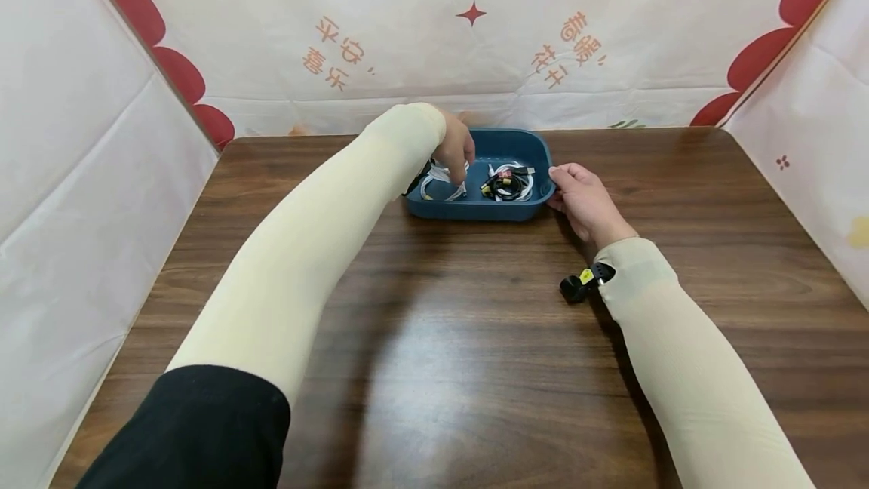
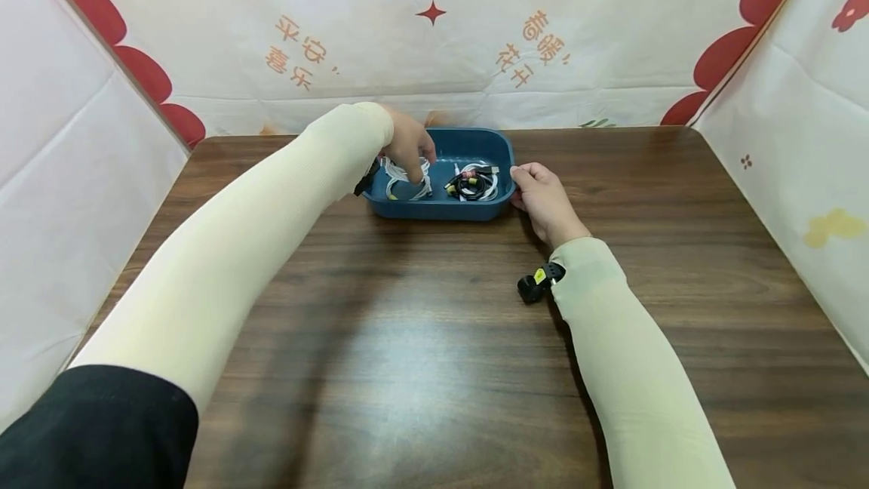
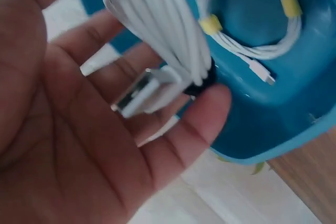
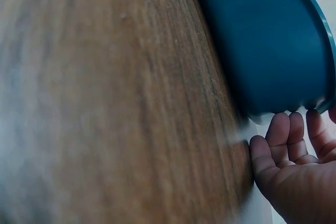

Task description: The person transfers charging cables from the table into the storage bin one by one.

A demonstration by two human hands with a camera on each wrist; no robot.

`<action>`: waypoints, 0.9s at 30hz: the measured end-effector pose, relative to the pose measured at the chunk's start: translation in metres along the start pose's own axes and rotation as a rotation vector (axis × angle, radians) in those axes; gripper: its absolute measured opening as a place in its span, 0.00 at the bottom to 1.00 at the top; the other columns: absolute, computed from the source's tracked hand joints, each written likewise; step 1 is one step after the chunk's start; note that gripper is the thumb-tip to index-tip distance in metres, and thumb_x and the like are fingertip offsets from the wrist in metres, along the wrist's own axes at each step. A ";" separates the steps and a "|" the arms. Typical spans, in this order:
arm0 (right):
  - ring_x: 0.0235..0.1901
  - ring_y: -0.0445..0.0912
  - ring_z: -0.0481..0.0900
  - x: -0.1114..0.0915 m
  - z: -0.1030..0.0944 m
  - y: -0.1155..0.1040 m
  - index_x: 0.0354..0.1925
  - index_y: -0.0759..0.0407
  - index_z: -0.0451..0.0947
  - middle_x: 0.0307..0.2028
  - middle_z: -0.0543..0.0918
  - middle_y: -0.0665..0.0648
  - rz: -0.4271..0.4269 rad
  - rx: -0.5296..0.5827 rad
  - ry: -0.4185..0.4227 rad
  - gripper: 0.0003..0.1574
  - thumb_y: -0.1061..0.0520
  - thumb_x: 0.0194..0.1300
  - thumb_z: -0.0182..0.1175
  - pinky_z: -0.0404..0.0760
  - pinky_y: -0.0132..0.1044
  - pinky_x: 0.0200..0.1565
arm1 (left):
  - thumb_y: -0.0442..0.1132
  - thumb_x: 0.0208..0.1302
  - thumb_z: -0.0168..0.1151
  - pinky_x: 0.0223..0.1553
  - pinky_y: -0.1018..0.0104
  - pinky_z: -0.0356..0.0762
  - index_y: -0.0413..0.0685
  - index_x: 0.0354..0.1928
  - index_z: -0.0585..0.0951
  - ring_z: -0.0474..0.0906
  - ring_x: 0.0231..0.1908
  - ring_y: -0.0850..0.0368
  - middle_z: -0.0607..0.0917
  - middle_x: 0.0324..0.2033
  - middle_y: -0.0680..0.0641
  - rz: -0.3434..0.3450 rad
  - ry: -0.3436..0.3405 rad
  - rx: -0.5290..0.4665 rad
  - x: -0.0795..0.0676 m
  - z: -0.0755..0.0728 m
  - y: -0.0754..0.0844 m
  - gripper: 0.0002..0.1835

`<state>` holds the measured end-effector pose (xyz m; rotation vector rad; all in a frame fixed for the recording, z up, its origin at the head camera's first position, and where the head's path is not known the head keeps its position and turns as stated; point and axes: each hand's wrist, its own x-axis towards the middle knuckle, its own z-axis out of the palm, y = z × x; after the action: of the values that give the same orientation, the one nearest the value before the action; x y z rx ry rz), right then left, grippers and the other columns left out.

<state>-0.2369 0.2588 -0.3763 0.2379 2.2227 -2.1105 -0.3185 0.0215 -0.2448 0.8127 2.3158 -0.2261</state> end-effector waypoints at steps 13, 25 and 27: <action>0.38 0.41 0.72 0.002 0.003 0.001 0.47 0.65 0.70 0.40 0.72 0.54 0.006 -0.030 -0.001 0.20 0.47 0.78 0.49 0.77 0.34 0.46 | 0.47 0.70 0.56 0.68 0.55 0.61 0.53 0.75 0.63 0.58 0.71 0.51 0.63 0.73 0.48 0.001 -0.081 -0.185 0.010 0.023 -0.015 0.33; 0.39 0.42 0.71 0.001 0.000 0.000 0.47 0.66 0.69 0.41 0.72 0.55 0.010 -0.028 0.005 0.20 0.48 0.78 0.48 0.77 0.35 0.47 | 0.48 0.69 0.58 0.62 0.56 0.67 0.53 0.69 0.70 0.67 0.63 0.54 0.71 0.66 0.50 -0.019 0.041 -0.172 0.018 0.031 -0.017 0.28; 0.39 0.42 0.71 0.002 0.000 0.000 0.47 0.66 0.69 0.41 0.72 0.55 0.011 -0.024 0.008 0.20 0.48 0.78 0.49 0.77 0.35 0.47 | 0.49 0.69 0.59 0.63 0.56 0.67 0.53 0.69 0.70 0.66 0.63 0.53 0.71 0.66 0.50 -0.020 0.046 -0.170 0.021 0.031 -0.019 0.28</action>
<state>-0.2387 0.2590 -0.3763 0.2575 2.2449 -2.0798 -0.3254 0.0059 -0.2831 0.7173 2.3498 -0.0188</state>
